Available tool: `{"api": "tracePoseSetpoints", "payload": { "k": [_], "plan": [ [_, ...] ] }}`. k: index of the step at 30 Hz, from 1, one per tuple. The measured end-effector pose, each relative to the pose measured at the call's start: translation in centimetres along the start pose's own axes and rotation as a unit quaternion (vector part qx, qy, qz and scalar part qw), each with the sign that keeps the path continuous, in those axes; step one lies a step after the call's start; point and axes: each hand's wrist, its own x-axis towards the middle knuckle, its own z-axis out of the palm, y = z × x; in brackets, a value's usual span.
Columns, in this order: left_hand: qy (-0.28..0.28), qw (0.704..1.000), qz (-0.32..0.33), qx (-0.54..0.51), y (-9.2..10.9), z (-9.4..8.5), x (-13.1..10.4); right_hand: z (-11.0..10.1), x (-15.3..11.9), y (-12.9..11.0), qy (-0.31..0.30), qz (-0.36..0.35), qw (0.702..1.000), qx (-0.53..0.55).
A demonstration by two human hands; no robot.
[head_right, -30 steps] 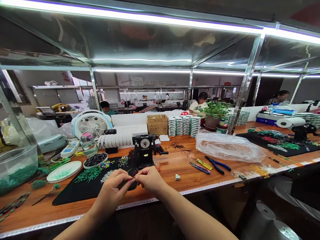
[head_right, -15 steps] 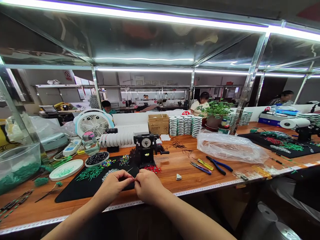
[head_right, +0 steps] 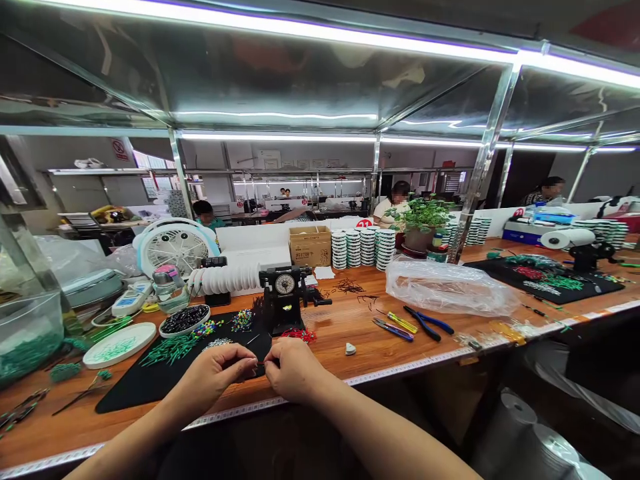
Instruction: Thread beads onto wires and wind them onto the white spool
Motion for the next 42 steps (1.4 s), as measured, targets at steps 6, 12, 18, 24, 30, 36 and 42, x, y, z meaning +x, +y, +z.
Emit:
{"api": "tracePoseSetpoints", "payload": {
  "k": [6, 12, 18, 24, 30, 36, 42],
  "plan": [
    [0.032, 0.998, 0.055, 0.007, 0.9, -0.4, 0.6, -0.6, -0.3, -0.3, -0.03, -0.048, 0.998, -0.024],
    [-0.001, 0.991, -0.053, -0.125, 0.7, 0.5, 2.5, -0.8, -0.9, -0.2, -0.013, -0.064, 0.997, 0.028],
    [-0.034, 0.951, -0.138, -0.275, -0.2, 2.2, 2.6, -1.0, -1.2, -0.5, 0.06, -0.062, 0.98, 0.181],
    [-0.015, 0.953, -0.103, -0.284, 0.3, 1.1, 2.5, -1.6, -1.1, -0.4, 0.049, 0.019, 0.956, 0.287],
    [-0.078, 0.987, -0.012, -0.141, 0.8, -0.7, 1.8, -1.1, -1.3, -0.2, 0.045, 0.077, 0.947, 0.31],
    [-0.102, 0.992, 0.063, -0.026, 0.7, 0.1, 1.8, -0.8, -1.2, -0.6, 0.054, 0.092, 0.957, 0.269],
    [-0.063, 0.973, 0.169, 0.148, 0.1, 0.5, 1.7, -0.2, -0.5, 0.2, 0.033, 0.063, 0.983, 0.168]
  ]
}}
